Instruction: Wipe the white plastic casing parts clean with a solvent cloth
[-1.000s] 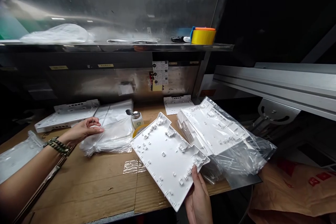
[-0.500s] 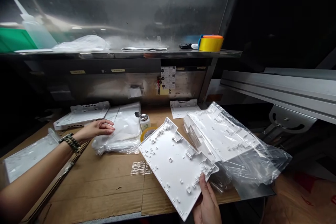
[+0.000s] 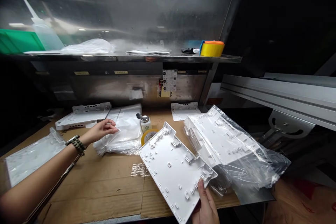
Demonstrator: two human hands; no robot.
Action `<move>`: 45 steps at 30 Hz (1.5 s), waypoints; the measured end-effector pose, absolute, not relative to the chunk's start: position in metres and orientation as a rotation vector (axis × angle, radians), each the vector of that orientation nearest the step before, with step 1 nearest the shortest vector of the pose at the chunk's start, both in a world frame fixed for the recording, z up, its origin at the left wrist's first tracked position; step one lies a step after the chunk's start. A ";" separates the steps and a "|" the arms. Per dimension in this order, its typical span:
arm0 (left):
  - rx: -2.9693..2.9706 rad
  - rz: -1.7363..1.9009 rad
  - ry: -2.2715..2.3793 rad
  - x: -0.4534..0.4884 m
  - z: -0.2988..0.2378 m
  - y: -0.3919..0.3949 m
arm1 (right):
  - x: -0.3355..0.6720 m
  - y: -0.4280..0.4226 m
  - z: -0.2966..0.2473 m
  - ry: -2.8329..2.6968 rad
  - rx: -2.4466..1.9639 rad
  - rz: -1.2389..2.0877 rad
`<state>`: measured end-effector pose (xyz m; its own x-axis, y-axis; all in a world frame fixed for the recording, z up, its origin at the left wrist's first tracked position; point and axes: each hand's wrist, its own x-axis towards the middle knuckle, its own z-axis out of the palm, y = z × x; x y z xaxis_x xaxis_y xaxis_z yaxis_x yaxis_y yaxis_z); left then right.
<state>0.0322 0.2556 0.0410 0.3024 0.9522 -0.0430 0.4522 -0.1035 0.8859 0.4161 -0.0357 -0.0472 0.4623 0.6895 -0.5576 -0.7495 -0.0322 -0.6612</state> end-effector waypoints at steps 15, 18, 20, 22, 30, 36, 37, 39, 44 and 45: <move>1.550 0.978 1.235 0.034 0.062 0.272 | 0.409 -0.027 -0.035 0.078 -1.035 1.281; 1.563 0.861 1.106 0.051 0.071 0.250 | 0.391 -0.014 -0.025 -0.119 -1.076 1.320; 1.566 0.783 1.029 0.068 0.072 0.228 | 0.368 0.003 -0.016 -0.270 -1.013 1.405; 1.561 0.729 0.966 0.084 0.067 0.209 | 0.339 0.025 -0.006 -0.406 -0.881 1.532; 1.589 0.744 0.837 0.092 0.031 0.192 | 0.285 0.077 0.004 -0.520 -0.663 1.791; 1.767 0.964 0.891 0.073 0.035 0.199 | 0.303 0.065 -0.012 -0.456 -0.774 1.733; 1.796 0.969 0.881 0.074 0.036 0.199 | 0.304 0.064 -0.012 -0.449 -0.781 1.729; 1.839 0.920 0.836 0.079 0.034 0.197 | 0.302 0.065 -0.010 -0.467 -0.788 1.730; 1.906 0.883 0.788 0.096 0.023 0.189 | 0.286 0.076 -0.003 -0.537 -0.735 1.768; 1.922 0.912 0.805 0.096 0.022 0.188 | 0.284 0.078 -0.003 -0.525 -0.724 1.772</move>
